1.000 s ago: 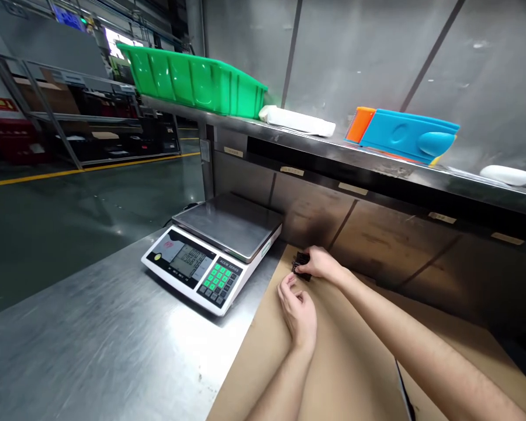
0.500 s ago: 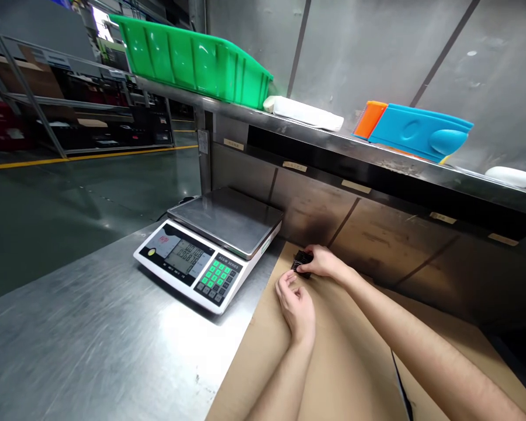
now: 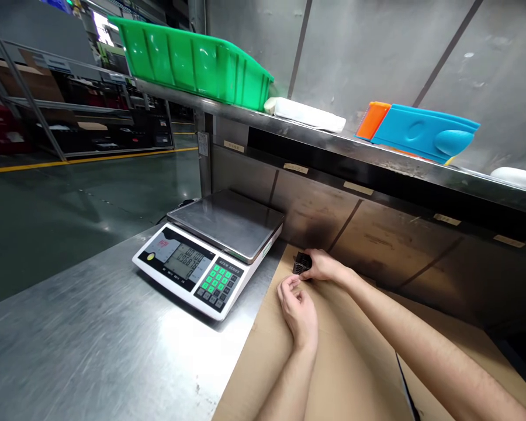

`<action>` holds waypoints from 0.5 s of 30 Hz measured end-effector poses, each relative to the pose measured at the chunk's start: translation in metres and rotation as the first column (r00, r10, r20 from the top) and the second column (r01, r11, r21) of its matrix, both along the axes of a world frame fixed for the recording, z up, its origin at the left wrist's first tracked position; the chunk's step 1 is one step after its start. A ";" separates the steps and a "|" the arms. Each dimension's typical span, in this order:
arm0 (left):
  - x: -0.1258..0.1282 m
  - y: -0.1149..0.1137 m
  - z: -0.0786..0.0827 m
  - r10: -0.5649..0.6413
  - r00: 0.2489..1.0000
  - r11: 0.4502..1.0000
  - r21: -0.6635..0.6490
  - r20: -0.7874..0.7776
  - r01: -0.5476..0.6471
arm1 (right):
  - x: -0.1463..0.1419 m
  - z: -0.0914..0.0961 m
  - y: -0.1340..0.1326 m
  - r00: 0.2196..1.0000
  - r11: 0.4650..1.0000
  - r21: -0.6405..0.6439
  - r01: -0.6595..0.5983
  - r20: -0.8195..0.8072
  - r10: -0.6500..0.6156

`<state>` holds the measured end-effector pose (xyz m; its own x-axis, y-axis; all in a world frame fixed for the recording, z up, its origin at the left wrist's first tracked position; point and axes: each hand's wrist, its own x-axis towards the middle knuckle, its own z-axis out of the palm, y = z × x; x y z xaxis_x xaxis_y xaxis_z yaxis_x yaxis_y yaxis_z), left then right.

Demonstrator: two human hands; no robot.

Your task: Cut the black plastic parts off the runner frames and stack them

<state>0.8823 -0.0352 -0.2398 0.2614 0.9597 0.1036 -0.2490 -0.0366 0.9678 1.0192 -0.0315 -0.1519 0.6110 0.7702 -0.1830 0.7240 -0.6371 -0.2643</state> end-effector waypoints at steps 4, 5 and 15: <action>0.001 0.003 -0.002 0.000 1.000 1.000 -0.004 -0.002 0.000 | 0.010 -0.001 0.012 0.999 0.998 0.055 0.039 0.003 -0.040; 0.001 0.004 -0.003 0.001 1.000 1.000 -0.006 -0.004 -0.001 | 0.012 -0.001 0.015 0.999 0.997 0.066 0.045 -0.003 -0.045; 0.001 0.010 -0.010 -0.021 1.000 1.000 0.015 0.000 0.021 | -0.068 0.067 -0.060 0.991 0.886 0.454 0.090 0.044 -0.123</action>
<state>0.8836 -0.0250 -0.2497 0.2817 0.9522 0.1180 -0.2502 -0.0459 0.9671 0.9514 -0.0912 -0.0853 0.6921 0.6893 0.2140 0.6858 -0.5356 -0.4928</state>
